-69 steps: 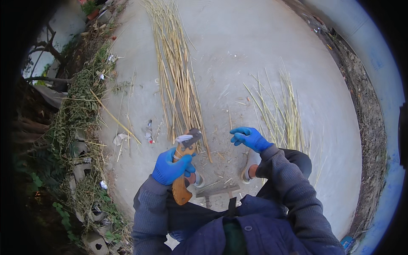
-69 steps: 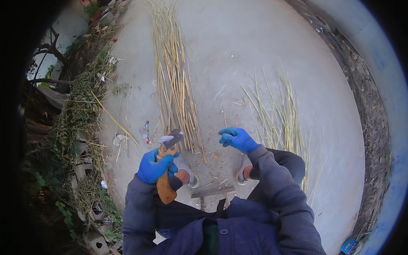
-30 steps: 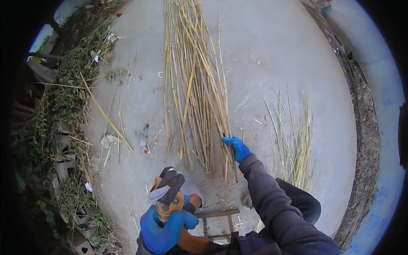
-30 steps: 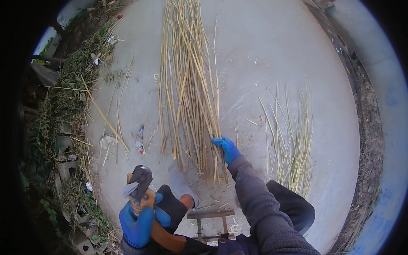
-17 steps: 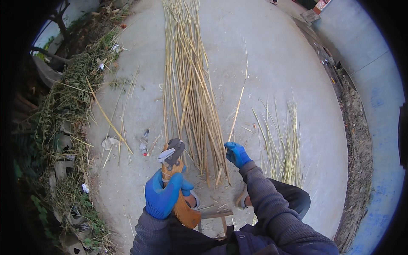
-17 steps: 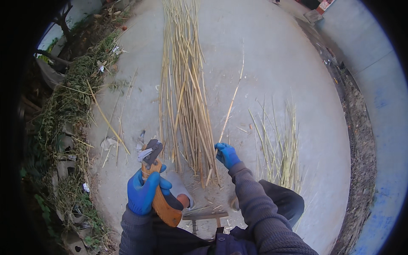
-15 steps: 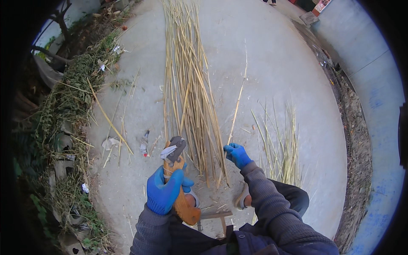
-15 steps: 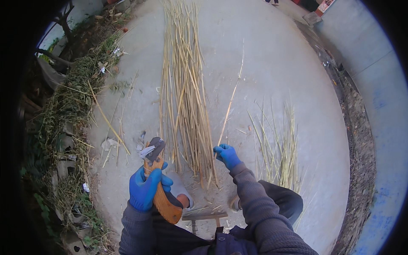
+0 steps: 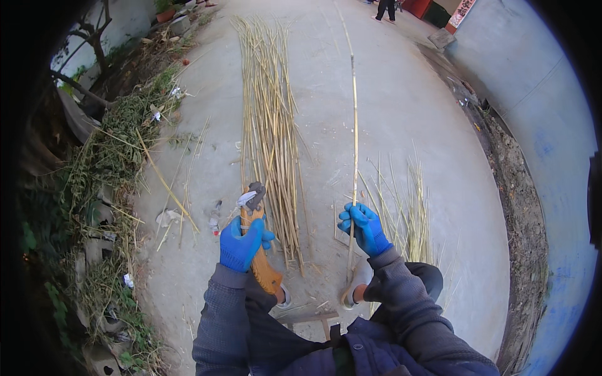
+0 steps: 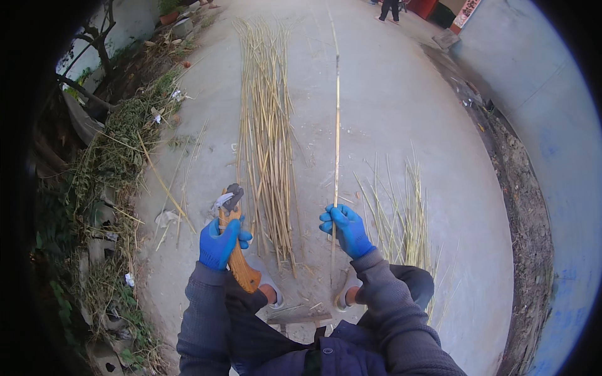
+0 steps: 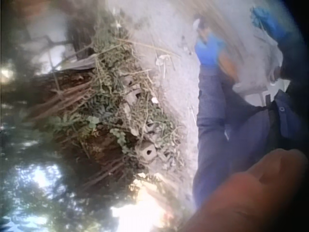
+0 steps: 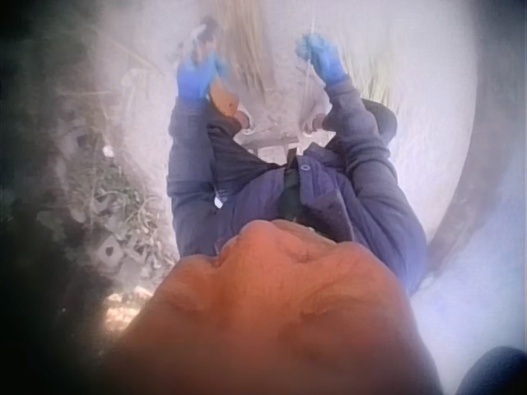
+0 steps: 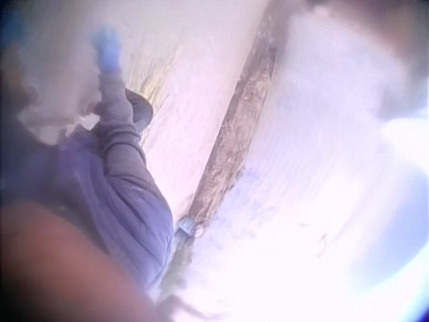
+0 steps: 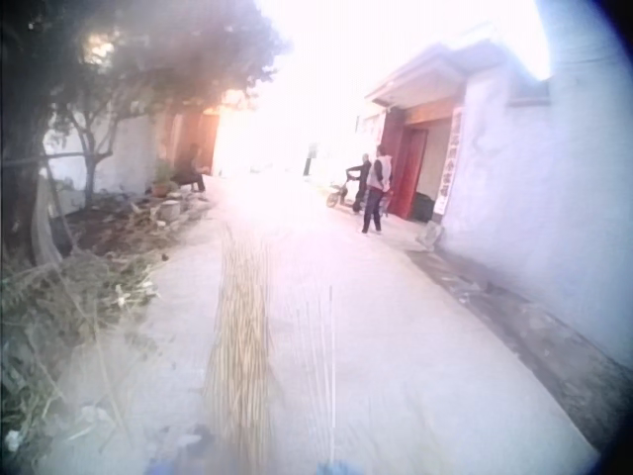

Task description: The person sits on the ground and uses pruning shears to strip and trim thin sticks one at a time. They repeatedly pick up sticks, remove side branches, and place the trimmed sticks into a growing pile on the ground.

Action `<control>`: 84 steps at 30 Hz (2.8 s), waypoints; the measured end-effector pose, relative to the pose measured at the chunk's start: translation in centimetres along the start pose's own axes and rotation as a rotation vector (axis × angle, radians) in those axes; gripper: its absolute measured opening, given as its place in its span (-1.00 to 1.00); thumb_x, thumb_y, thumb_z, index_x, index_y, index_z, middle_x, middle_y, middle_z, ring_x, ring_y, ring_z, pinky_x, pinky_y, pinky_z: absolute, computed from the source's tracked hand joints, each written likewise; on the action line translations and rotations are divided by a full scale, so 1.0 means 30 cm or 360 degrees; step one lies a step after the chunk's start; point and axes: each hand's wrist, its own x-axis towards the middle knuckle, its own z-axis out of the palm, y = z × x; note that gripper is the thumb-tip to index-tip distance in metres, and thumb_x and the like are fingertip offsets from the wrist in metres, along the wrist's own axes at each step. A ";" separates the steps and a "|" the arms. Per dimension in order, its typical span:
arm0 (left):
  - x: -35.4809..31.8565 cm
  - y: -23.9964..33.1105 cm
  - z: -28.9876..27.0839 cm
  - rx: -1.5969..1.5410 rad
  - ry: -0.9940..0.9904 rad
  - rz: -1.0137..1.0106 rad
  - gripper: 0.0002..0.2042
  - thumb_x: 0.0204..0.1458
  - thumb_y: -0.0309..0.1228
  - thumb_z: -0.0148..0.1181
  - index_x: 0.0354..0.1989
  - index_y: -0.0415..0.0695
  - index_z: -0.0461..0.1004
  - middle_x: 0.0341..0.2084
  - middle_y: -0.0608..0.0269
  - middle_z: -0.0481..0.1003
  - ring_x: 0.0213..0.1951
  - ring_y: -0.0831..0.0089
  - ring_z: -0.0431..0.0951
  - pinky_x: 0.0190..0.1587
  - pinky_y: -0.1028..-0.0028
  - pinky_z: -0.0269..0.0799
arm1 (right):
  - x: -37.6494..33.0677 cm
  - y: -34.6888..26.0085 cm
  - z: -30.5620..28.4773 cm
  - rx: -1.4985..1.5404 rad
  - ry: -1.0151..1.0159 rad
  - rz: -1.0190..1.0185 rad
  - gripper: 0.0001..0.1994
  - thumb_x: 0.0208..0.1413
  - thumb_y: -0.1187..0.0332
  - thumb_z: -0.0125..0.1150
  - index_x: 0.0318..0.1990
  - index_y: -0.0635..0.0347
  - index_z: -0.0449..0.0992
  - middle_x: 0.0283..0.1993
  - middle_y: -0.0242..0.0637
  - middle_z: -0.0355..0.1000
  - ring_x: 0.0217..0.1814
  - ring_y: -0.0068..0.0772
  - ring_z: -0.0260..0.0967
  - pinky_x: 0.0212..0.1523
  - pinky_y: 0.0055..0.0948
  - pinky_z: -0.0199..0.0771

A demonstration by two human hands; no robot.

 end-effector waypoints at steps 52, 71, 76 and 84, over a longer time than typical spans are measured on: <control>-0.780 0.010 0.271 0.1246 -0.1062 0.0216 -0.68 -0.02 -0.19 0.31 -0.35 -0.27 0.52 -0.63 -0.01 0.51 -0.54 0.29 0.61 -0.46 0.32 0.46 | -0.547 -0.367 0.036 -0.0209 0.0380 -0.0541 -0.74 0.20 0.26 0.22 -0.22 0.32 0.45 -0.39 -0.21 0.52 -0.41 -0.43 0.50 -0.31 -0.44 0.59; -0.754 -0.021 0.294 0.0372 -0.1006 -0.0440 -0.71 0.08 -0.36 0.25 -0.15 -0.35 0.48 -0.51 0.15 0.59 -0.49 0.50 0.62 -0.43 0.52 0.55 | -0.699 -0.164 0.147 -0.0292 0.0277 -0.0105 -0.76 0.21 0.26 0.23 -0.24 0.29 0.44 -0.35 -0.22 0.53 -0.31 -0.45 0.53 -0.29 -0.48 0.56; -0.757 0.002 0.312 0.0569 -0.1074 -0.0524 -0.74 0.12 -0.40 0.19 -0.12 -0.35 0.44 -0.49 0.14 0.59 -0.48 0.47 0.62 -0.42 0.52 0.58 | -0.704 -0.131 0.128 -0.0398 0.0022 -0.0080 -0.73 0.24 0.23 0.18 -0.16 0.31 0.47 -0.32 -0.27 0.55 -0.21 -0.47 0.53 -0.11 -0.47 0.53; -0.721 -0.012 0.336 0.0436 -0.0927 -0.0463 -0.69 0.14 -0.40 0.18 -0.04 -0.37 0.41 -0.45 0.10 0.59 -0.46 0.44 0.64 -0.43 0.52 0.58 | -0.687 -0.134 0.096 -0.0704 -0.0159 0.0076 -0.66 0.30 0.19 0.09 -0.03 0.34 0.48 -0.03 -0.20 0.52 -0.01 -0.46 0.47 0.09 -0.43 0.44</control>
